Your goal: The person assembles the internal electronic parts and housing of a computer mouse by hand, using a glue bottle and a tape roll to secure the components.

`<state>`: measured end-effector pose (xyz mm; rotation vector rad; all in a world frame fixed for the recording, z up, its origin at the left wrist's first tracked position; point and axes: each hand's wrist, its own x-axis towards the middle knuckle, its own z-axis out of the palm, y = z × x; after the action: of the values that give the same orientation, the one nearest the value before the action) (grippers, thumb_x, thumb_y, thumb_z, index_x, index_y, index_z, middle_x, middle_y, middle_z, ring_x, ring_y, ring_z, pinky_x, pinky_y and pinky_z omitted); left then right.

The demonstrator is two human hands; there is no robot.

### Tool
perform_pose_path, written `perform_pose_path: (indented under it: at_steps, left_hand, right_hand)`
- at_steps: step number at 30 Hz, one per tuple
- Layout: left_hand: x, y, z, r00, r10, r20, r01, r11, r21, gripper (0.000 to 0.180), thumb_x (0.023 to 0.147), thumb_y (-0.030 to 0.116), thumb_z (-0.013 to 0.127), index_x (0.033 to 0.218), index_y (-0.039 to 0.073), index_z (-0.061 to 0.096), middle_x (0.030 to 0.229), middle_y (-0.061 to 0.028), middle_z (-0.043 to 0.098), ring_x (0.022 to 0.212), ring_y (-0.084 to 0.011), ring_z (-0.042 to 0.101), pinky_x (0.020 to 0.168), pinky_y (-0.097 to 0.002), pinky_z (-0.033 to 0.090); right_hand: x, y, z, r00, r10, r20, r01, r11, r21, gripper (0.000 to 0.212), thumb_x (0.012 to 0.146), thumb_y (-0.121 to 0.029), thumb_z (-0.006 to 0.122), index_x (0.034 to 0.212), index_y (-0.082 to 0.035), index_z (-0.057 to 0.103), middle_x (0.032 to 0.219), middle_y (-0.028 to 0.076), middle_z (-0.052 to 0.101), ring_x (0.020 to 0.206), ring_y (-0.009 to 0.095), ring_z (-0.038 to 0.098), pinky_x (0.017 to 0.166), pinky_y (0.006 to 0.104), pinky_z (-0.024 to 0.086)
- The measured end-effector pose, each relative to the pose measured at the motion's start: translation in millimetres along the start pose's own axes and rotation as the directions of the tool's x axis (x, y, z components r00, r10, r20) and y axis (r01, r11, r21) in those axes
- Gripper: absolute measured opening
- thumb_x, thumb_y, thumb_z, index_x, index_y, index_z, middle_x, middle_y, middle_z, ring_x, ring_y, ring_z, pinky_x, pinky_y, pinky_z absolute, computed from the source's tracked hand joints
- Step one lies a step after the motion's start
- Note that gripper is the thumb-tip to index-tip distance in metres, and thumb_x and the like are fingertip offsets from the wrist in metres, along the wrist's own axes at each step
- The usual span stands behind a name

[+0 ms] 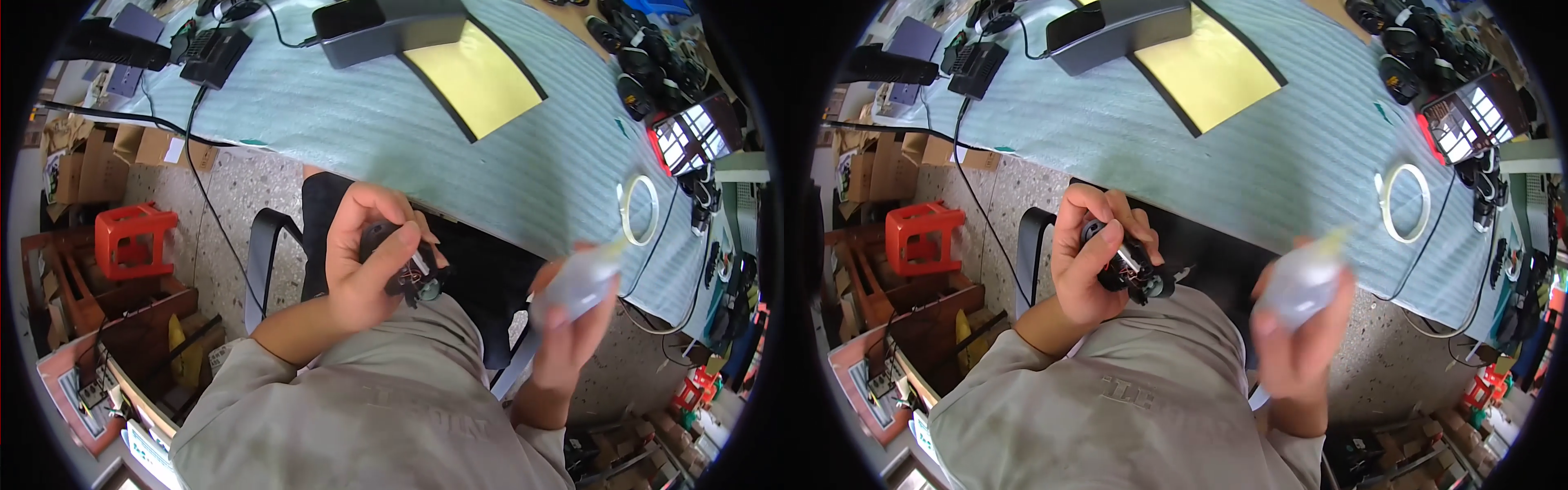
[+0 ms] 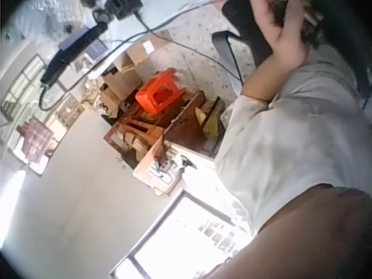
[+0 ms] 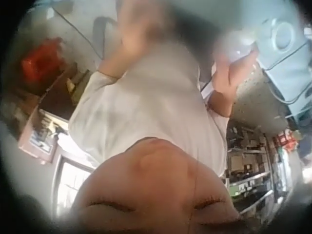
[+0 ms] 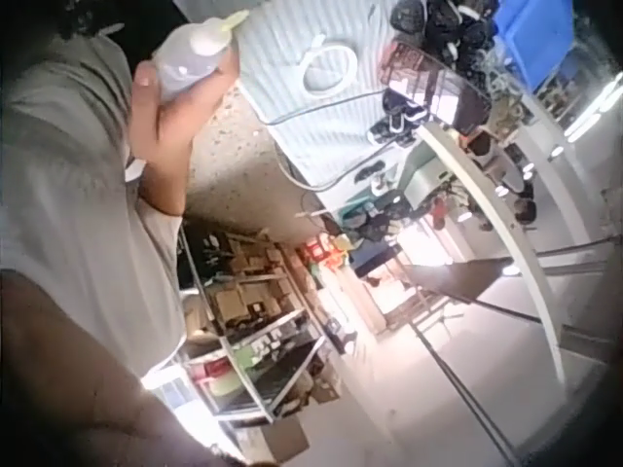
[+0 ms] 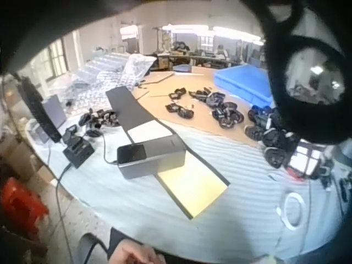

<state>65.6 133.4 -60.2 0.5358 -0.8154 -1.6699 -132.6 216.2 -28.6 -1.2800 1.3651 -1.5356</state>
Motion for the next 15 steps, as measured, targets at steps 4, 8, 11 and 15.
perform_pose_path:
  at_steps: [4,8,11,15]
  left_hand:
    - [-1.7,1.4,-5.2,0.995,0.099,0.002,-0.098,0.975,0.198,0.013,0.093,0.003,0.051,0.103,0.006,0.043,0.086,-0.0143,0.055,0.071,-0.0215,0.055,0.064,-0.0343,0.053]
    - [-7.6,3.2,-6.1,0.984,0.15,0.1,-0.173,0.945,0.277,0.017,0.093,0.001,0.053,0.105,0.006,0.042,0.089,-0.0143,0.054,0.077,-0.0204,0.055,0.067,-0.0351,0.057]
    - [-9.0,3.5,-9.0,0.972,0.188,0.143,-0.224,0.925,0.306,0.019,0.093,0.001,0.053,0.107,0.006,0.041,0.092,-0.0144,0.054,0.08,-0.0203,0.055,0.068,-0.036,0.058]
    - [-7.8,3.7,-9.9,0.968,0.203,0.144,-0.24,0.915,0.324,0.02,0.094,0.002,0.053,0.108,0.006,0.04,0.092,-0.0143,0.054,0.079,-0.0203,0.054,0.067,-0.0361,0.057]
  right_hand:
    - [-21.9,6.1,5.6,0.933,-0.124,0.337,0.28,0.838,-0.469,0.075,0.073,-0.029,0.084,0.125,0.012,0.049,0.098,0.017,0.062,0.071,0.026,0.062,0.062,0.0335,0.051]
    - [-2.6,-12.6,20.2,0.874,-0.192,0.446,0.439,0.705,-0.557,0.06,0.072,-0.026,0.082,0.114,0.011,0.063,0.064,0.007,0.06,0.047,0.018,0.054,0.041,0.0258,0.042]
    - [-2.7,-25.5,21.1,0.866,-0.11,0.487,0.427,0.67,-0.607,0.059,0.074,-0.023,0.079,0.117,0.012,0.061,0.071,0.014,0.064,0.049,0.02,0.057,0.046,0.0293,0.045]
    - [-0.6,-26.1,19.1,0.858,-0.107,0.502,0.44,0.658,-0.611,0.057,0.075,-0.024,0.078,0.116,0.013,0.061,0.067,0.012,0.063,0.046,0.019,0.055,0.043,0.0288,0.042]
